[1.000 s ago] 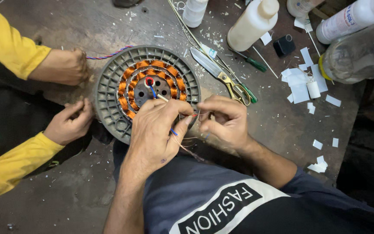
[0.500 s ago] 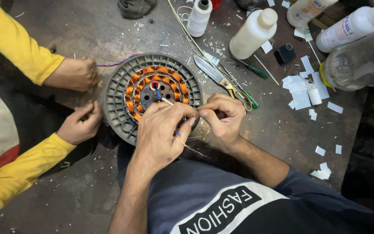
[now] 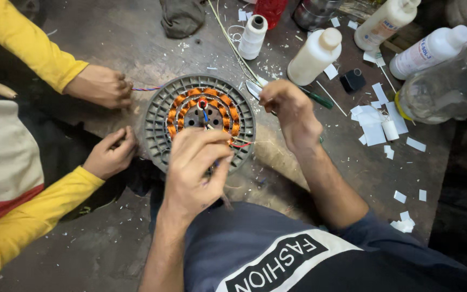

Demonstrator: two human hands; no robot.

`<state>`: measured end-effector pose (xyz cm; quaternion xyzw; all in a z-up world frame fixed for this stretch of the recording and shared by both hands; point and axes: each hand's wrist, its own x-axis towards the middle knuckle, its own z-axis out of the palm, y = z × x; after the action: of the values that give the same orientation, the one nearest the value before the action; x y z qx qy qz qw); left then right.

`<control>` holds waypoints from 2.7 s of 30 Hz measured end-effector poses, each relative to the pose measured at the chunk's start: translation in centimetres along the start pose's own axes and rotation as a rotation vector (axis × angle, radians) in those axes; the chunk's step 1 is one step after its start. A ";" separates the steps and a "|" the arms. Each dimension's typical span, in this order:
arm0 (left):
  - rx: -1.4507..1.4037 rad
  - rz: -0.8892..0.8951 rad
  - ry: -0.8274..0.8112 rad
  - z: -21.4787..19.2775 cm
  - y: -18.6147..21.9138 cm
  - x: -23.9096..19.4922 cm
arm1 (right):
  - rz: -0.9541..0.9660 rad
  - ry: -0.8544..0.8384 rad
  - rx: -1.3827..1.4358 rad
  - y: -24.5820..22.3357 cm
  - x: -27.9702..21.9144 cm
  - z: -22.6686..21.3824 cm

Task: The person works on a fan motor stator, threading wires through the central assembly and using a thin tool to secure the internal components.

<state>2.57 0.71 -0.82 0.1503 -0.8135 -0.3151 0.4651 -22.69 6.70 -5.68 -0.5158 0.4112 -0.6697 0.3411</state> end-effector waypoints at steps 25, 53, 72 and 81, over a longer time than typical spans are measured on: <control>-0.080 -0.052 0.064 0.6 3.1 -4.2 | 0.153 -0.202 -0.829 -9.5 -4.0 1.4; 0.152 -0.127 -0.053 0.1 3.7 -3.1 | 0.144 -0.525 -0.079 -6.6 -4.7 1.1; -0.187 -0.179 -0.041 0.8 3.8 -2.6 | -0.191 -0.484 -0.509 -8.6 -3.9 4.8; -0.106 -0.159 -0.060 1.3 3.3 -2.4 | -0.183 -0.230 -0.470 -6.5 -5.6 4.4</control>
<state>2.90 4.97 -0.78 0.1801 -0.7949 -0.3979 0.4212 -17.27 13.59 -1.56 -0.6884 0.4656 -0.5210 0.1947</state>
